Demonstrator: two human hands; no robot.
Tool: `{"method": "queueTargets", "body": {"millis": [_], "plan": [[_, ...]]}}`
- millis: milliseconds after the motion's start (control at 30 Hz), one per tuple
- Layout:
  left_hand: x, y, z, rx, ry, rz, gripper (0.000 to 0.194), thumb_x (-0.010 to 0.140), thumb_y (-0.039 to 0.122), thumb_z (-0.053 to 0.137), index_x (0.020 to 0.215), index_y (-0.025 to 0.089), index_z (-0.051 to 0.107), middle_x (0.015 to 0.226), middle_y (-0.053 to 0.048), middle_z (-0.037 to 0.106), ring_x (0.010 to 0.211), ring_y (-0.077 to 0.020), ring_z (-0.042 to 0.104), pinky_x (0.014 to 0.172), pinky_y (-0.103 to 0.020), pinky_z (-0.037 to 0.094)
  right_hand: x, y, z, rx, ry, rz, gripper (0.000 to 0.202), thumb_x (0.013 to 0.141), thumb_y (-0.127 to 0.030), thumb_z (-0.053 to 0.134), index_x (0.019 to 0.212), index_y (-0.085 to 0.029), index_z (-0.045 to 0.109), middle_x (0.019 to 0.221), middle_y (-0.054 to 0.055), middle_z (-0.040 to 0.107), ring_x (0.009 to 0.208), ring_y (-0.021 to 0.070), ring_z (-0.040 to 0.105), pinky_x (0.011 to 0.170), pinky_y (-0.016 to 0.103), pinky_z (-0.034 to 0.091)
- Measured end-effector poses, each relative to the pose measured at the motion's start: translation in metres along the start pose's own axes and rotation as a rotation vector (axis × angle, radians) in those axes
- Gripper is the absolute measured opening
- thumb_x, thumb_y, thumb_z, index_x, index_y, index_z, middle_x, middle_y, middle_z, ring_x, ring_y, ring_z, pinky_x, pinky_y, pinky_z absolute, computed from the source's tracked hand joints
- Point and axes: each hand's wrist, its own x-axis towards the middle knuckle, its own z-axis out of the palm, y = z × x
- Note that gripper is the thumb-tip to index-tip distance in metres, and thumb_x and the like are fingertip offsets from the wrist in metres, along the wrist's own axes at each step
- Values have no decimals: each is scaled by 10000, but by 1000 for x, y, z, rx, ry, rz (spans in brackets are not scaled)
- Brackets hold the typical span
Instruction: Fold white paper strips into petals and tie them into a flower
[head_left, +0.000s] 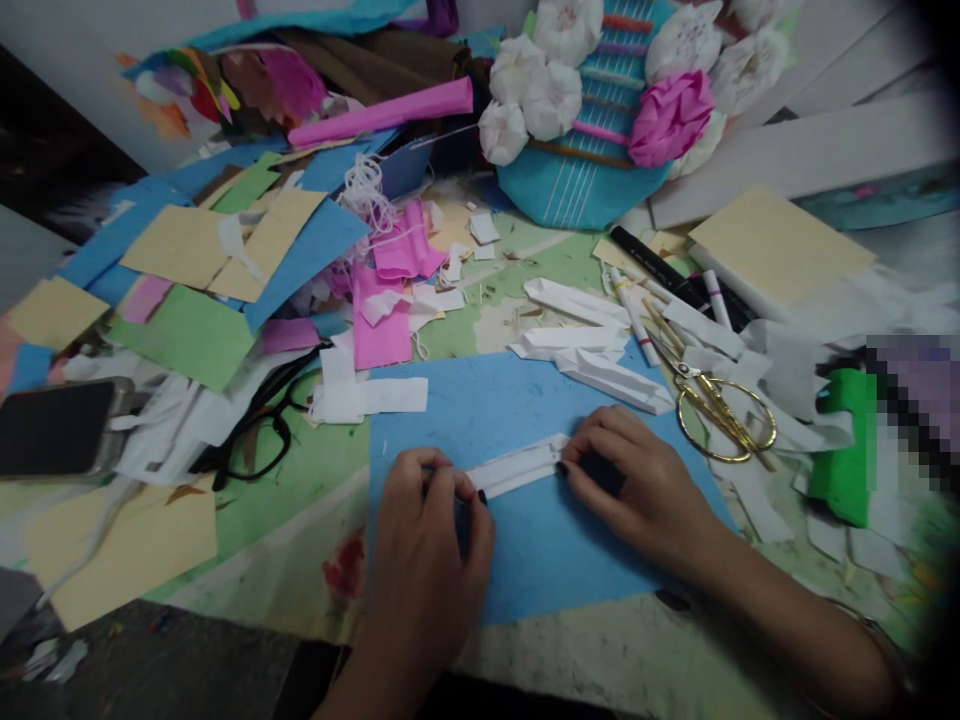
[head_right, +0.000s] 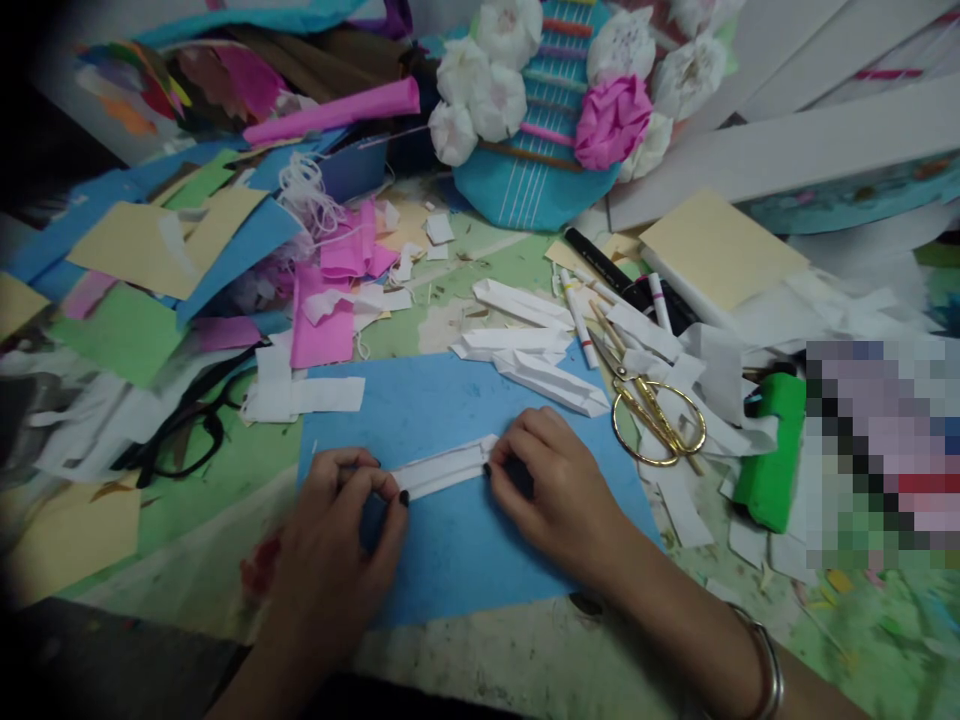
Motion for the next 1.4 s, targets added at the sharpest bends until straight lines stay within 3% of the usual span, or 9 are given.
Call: {"method": "queueTargets", "body": {"millis": [233,500,667,800,933,1033,1100,1200,1400], "plan": [[0,-1,0,16,6,30,82,797,107,473,845,172,456,924,-80,427,841,-220,487,735,-403,461,-1,1,0,16,42,7,49,807,-138,524,801,-172,558,804,52,533,775,173,506,685,305,427],[-5,-7,2,13,41,145,163,816,93,472,918,162,578,996,-101,424,781,-179,502,681,-363,496,-6,2,6,-111,138,-300,249,843,-61,466,864,-180,684,852,81,503,771,168,465,635,297,401],[-11,-12,10,138,200,421,223,806,39,511,994,119,602,931,-113,556,841,-211,525,727,-382,493,-7,-5,1,-349,91,-440,219,884,-106,463,849,-127,679,877,105,581,778,188,444,634,319,371],[-19,-12,11,329,149,533,281,797,21,504,1058,61,601,978,-159,608,887,-269,540,742,-439,470,-11,-14,-6,-563,-43,-541,233,892,-135,469,758,-117,658,878,99,614,781,204,452,617,340,337],[-28,-4,6,470,123,557,331,787,-2,490,1096,40,602,999,-153,636,897,-281,549,729,-417,450,-16,-25,-5,-640,-86,-492,171,848,-108,519,750,-111,659,829,106,618,806,228,481,613,352,340],[-33,1,4,536,112,558,370,804,39,503,1164,72,582,1016,-136,644,908,-278,552,710,-400,438,-22,-33,3,-697,-71,-452,143,828,-111,541,890,-76,665,858,126,629,819,241,501,626,358,359],[-34,3,5,529,112,521,383,826,126,529,1207,106,564,1016,-130,640,906,-281,550,709,-410,432,-27,-39,11,-743,-53,-400,279,828,-142,550,1084,-52,613,919,142,632,837,248,509,660,371,374],[-33,3,6,450,87,466,418,833,268,560,1229,133,556,1007,-119,632,885,-276,538,726,-421,426,-33,-46,20,-789,-15,-320,380,813,-165,567,1175,-53,566,998,142,630,869,256,510,698,384,385],[-33,3,4,383,94,433,416,849,289,548,1229,122,563,1032,-110,650,905,-280,520,766,-420,399,-38,-47,22,-832,32,-273,209,805,-173,584,989,-122,669,1073,111,623,938,267,486,742,396,376]]}}
